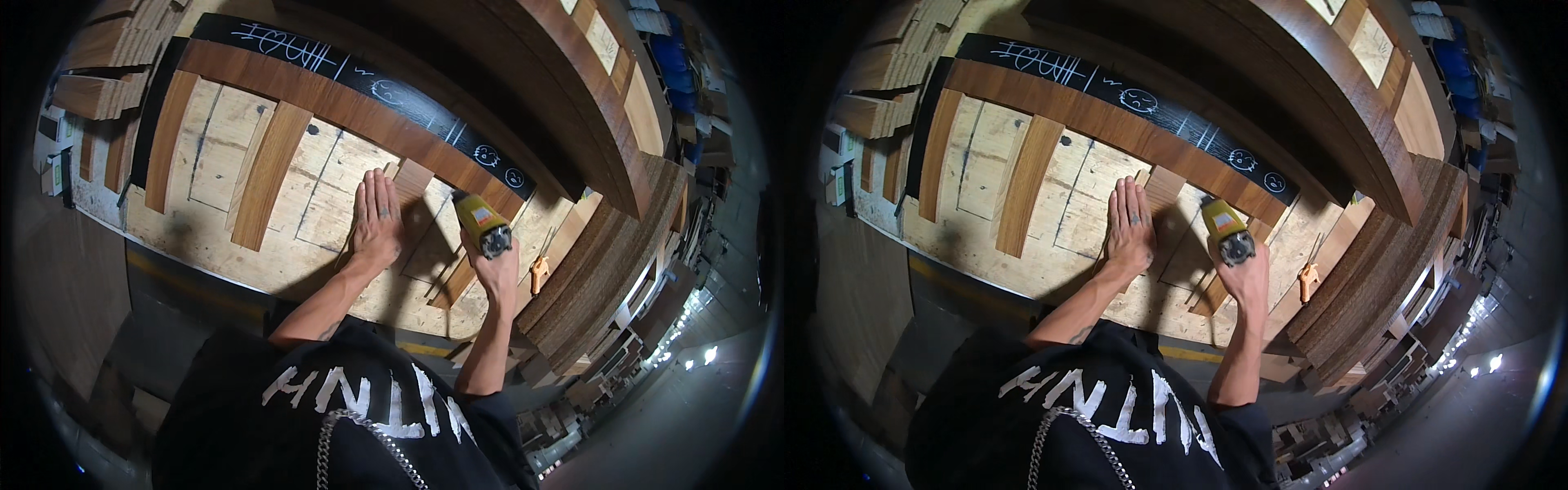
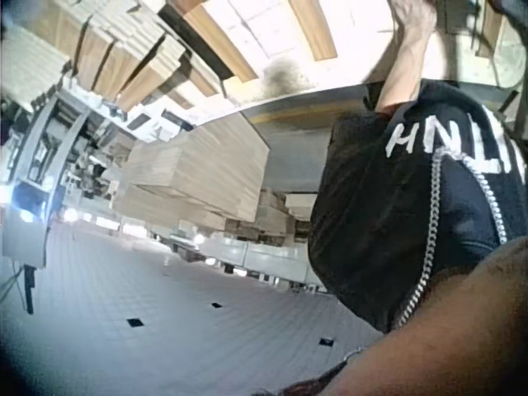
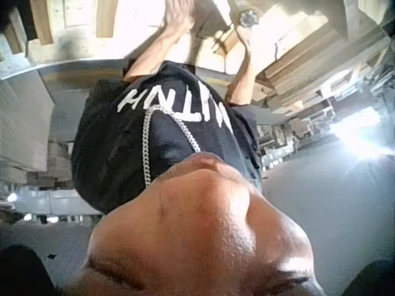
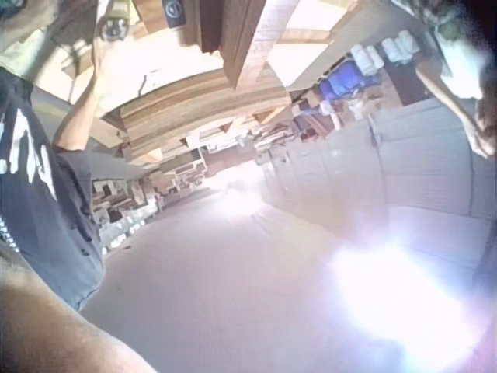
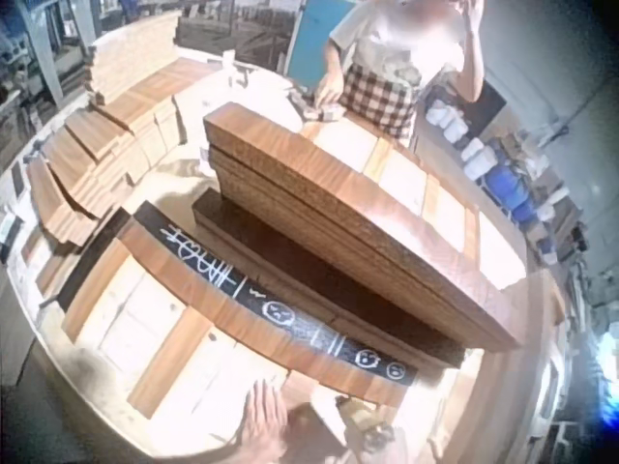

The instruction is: The person assembles wooden frames by aligning wooden slats and fastening them with a pneumatic nail gun. They repeatedly position pieces, drive nails, and stack completed frames on the workbench.

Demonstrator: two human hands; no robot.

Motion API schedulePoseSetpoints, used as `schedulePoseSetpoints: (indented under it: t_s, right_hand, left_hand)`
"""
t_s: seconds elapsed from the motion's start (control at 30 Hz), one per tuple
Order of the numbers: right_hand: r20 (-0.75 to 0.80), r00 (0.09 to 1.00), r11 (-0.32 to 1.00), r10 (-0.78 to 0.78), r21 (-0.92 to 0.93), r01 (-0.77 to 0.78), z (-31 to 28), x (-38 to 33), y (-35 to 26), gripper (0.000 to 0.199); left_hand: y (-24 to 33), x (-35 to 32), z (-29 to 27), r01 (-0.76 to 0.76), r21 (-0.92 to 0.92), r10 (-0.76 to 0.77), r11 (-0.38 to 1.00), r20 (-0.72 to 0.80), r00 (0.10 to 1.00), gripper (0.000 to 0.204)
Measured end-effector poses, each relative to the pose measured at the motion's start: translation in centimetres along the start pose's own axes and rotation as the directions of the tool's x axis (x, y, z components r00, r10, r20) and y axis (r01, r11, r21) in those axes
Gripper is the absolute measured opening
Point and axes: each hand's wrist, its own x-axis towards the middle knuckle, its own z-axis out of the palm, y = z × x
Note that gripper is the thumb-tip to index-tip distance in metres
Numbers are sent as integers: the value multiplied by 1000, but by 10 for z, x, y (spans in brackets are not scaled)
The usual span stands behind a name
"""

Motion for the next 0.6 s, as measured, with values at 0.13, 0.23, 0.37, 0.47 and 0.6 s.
schedulePoseSetpoints:
  t_s: [0.13,0.23,0.37,0.47,0.6]
  right_hand:
    - [140,990,997,-25,-73,36,14,41,-19,40]
    - [121,984,967,-134,-203,157,27,53,-6,38]
    - [173,981,987,-90,-119,112,27,59,-5,38]
    - [187,982,992,-18,-120,41,25,60,-10,40]
    - [213,977,988,-8,-146,40,22,60,-13,40]
  left_hand:
    - [-5,4,-5,-36,-120,33,992,-29,999,73]
    - [-4,5,0,-17,-164,7,986,-64,998,73]
    - [-3,5,2,4,-113,-4,994,1,1000,72]
    - [-2,5,4,9,-146,-11,989,-9,1000,69]
    - [-1,4,3,11,-179,-13,984,-10,1000,67]
